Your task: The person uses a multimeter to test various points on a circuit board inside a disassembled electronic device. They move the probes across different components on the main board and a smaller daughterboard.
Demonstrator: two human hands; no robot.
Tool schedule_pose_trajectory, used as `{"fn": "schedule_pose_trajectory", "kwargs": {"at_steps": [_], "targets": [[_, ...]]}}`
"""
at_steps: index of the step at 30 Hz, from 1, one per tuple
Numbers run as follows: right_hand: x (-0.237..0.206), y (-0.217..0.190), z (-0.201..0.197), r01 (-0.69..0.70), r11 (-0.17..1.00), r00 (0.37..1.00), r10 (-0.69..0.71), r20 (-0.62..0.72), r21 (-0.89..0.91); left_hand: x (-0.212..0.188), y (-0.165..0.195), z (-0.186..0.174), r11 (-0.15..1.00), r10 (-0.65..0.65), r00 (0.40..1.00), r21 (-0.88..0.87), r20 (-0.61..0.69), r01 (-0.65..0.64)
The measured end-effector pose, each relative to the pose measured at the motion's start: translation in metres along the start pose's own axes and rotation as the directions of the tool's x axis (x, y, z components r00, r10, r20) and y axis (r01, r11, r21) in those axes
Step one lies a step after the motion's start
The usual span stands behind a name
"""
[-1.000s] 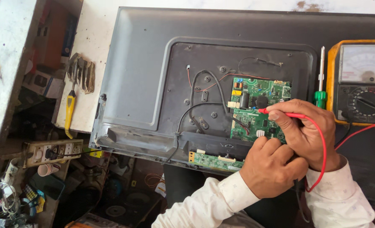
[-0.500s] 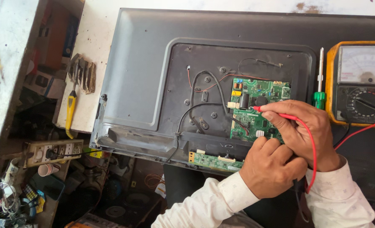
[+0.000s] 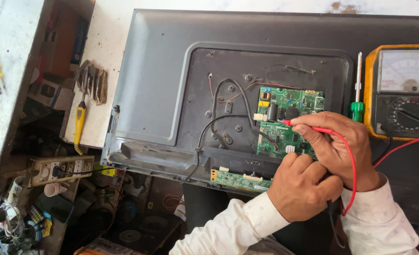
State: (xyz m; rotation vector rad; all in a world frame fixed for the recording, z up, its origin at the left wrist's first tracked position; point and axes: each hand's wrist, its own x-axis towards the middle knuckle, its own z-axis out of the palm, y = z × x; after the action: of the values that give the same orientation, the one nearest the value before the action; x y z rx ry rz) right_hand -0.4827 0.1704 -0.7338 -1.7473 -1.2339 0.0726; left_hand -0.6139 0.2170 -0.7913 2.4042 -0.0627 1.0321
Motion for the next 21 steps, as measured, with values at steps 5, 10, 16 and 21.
{"fn": "schedule_pose_trajectory", "kwargs": {"at_steps": [5,10,16,21], "targets": [[-0.0005,0.0011,0.0,-0.004,1.0,1.0,0.004,0.004,-0.003,0.0003,0.001,-0.0012,1.0,-0.002,1.0,0.011,0.002,0.002],[-0.0021,-0.0001,0.0007,-0.028,1.0,1.0,0.029,-0.009,0.009,0.0004,0.0009,-0.0015,1.0,0.0,1.0,0.015,-0.004,0.0],[0.0023,-0.0018,-0.0004,0.012,0.998,0.999,-0.009,0.043,-0.058,0.0007,0.0004,-0.0025,1.0,-0.004,1.0,0.003,-0.007,0.004],[0.0046,-0.0027,0.0001,0.021,0.996,0.998,-0.017,0.058,-0.085,0.0012,0.0003,-0.0028,1.0,-0.005,1.0,0.003,-0.014,0.005]]}}
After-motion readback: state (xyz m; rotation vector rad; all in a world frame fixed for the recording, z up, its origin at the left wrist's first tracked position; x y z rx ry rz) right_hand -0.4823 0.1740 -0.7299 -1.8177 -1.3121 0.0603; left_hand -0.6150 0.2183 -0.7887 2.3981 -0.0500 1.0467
